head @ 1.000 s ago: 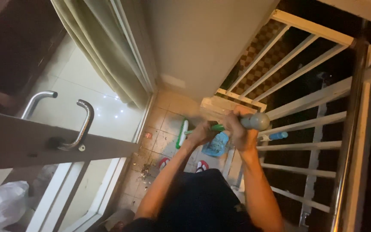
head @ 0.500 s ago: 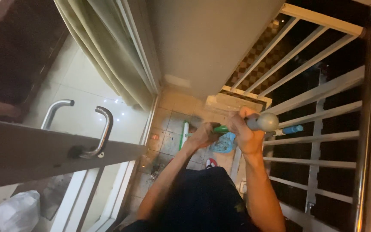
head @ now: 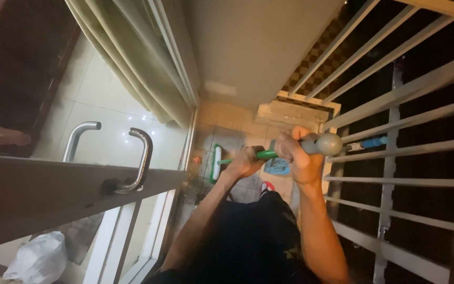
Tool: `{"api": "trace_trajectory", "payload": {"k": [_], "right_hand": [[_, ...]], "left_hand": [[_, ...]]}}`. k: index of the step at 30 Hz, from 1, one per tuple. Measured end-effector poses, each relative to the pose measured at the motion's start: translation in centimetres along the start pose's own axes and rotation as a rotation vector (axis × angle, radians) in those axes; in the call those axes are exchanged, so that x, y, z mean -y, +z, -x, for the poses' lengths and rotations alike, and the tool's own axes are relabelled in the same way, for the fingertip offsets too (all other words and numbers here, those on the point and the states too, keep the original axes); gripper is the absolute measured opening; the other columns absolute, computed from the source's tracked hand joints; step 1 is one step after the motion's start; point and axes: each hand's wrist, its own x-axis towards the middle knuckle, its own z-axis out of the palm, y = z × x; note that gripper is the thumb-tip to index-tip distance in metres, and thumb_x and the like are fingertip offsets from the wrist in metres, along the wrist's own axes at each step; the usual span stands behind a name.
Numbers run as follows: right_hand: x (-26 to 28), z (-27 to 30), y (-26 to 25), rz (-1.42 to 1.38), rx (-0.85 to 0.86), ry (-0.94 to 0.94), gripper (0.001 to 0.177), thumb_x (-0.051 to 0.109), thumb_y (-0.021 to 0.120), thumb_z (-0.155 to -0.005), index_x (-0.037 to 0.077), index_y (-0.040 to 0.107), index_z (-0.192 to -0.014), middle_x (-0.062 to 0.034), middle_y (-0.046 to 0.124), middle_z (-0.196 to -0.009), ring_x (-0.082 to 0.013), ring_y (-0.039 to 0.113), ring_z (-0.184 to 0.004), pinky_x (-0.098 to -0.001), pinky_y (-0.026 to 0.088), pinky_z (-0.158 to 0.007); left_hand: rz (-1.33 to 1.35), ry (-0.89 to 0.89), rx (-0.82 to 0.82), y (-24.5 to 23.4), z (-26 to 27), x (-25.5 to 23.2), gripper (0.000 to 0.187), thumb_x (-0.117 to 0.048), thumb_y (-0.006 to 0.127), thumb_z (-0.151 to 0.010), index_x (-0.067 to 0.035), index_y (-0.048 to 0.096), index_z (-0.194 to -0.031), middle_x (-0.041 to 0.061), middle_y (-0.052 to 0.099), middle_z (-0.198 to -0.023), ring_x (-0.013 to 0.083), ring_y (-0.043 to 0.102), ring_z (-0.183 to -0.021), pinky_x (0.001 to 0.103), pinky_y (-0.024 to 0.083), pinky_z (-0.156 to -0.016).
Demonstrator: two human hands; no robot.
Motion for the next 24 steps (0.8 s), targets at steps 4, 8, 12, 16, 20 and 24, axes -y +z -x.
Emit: {"api": "trace_trajectory", "payload": {"k": [4, 8, 12, 16, 20, 24], "right_hand": [[-0.2, 0.2, -0.1, -0.004, 0.004, 0.025, 0.037, -0.001, 0.057, -0.097, 0.011, 0.035, -0.069, 0.0011, 0.036, -0.059, -0.011, 0.032, -0.052, -0.0301, 0.029, -0.053], [-0.8, -0.2, -1.3, -0.048, 0.077, 0.0, 0.036, 0.0, 0.056, -0.098, 0.011, 0.037, -0.069, 0.0016, 0.035, -0.059, -0.0101, 0.031, -0.052, -0.0297, 0.028, -0.051], [-1.0, -0.7, -2.6, -0.05, 0.083, 0.028, 0.036, -0.001, 0.057, -0.099, 0.01, 0.038, -0.07, 0.0029, 0.033, -0.061, -0.0096, 0.029, -0.052, -0.0292, 0.027, -0.052], [-1.6, -1.5, -4.6, -0.079, 0.154, 0.025, 0.032, 0.0, 0.057, -0.099, 0.009, 0.041, -0.073, 0.0023, 0.034, -0.061, -0.0101, 0.032, -0.053, -0.0298, 0.029, -0.053], [-2.4, -2.2, -6.7, 0.042, 0.231, 0.055, 0.033, 0.002, 0.053, -0.1, 0.011, 0.038, -0.072, 0.0022, 0.035, -0.062, -0.0095, 0.034, -0.054, -0.0288, 0.03, -0.051], [-0.8, -2.6, -6.9, -0.04, 0.248, 0.114, 0.032, 0.001, 0.054, -0.099, 0.011, 0.037, -0.073, 0.0031, 0.033, -0.064, -0.008, 0.031, -0.056, -0.0275, 0.027, -0.053]], "left_hand": [[-0.01, -0.043, 0.018, -0.2, 0.5, 0.3, 0.029, -0.032, 0.067, -0.091, -0.006, 0.074, -0.1, 0.024, 0.073, -0.091, 0.0412, 0.071, -0.086, 0.048, 0.054, -0.076], [0.032, 0.009, -0.079, 0.6, 0.5, 0.8, 0.027, -0.03, 0.067, -0.09, -0.006, 0.074, -0.1, 0.025, 0.072, -0.092, 0.0425, 0.07, -0.089, 0.051, 0.054, -0.076], [0.024, 0.017, -0.14, 2.2, -0.3, 1.8, 0.027, -0.029, 0.067, -0.089, -0.005, 0.075, -0.099, 0.026, 0.072, -0.092, 0.0449, 0.07, -0.089, 0.052, 0.054, -0.076], [-0.05, 0.06, -0.226, 3.3, -1.3, 1.5, 0.028, -0.03, 0.069, -0.089, -0.006, 0.077, -0.1, 0.026, 0.072, -0.092, 0.0477, 0.068, -0.088, 0.054, 0.053, -0.077], [0.026, -0.087, -0.107, 3.3, -1.6, -0.3, 0.034, -0.038, 0.068, -0.089, -0.005, 0.075, -0.097, 0.025, 0.072, -0.088, 0.0427, 0.073, -0.082, 0.051, 0.055, -0.075], [-0.001, -0.127, -0.222, 4.1, -2.2, -1.4, 0.033, -0.038, 0.068, -0.089, -0.008, 0.078, -0.1, 0.028, 0.071, -0.09, 0.0473, 0.068, -0.088, 0.054, 0.053, -0.075]]}}
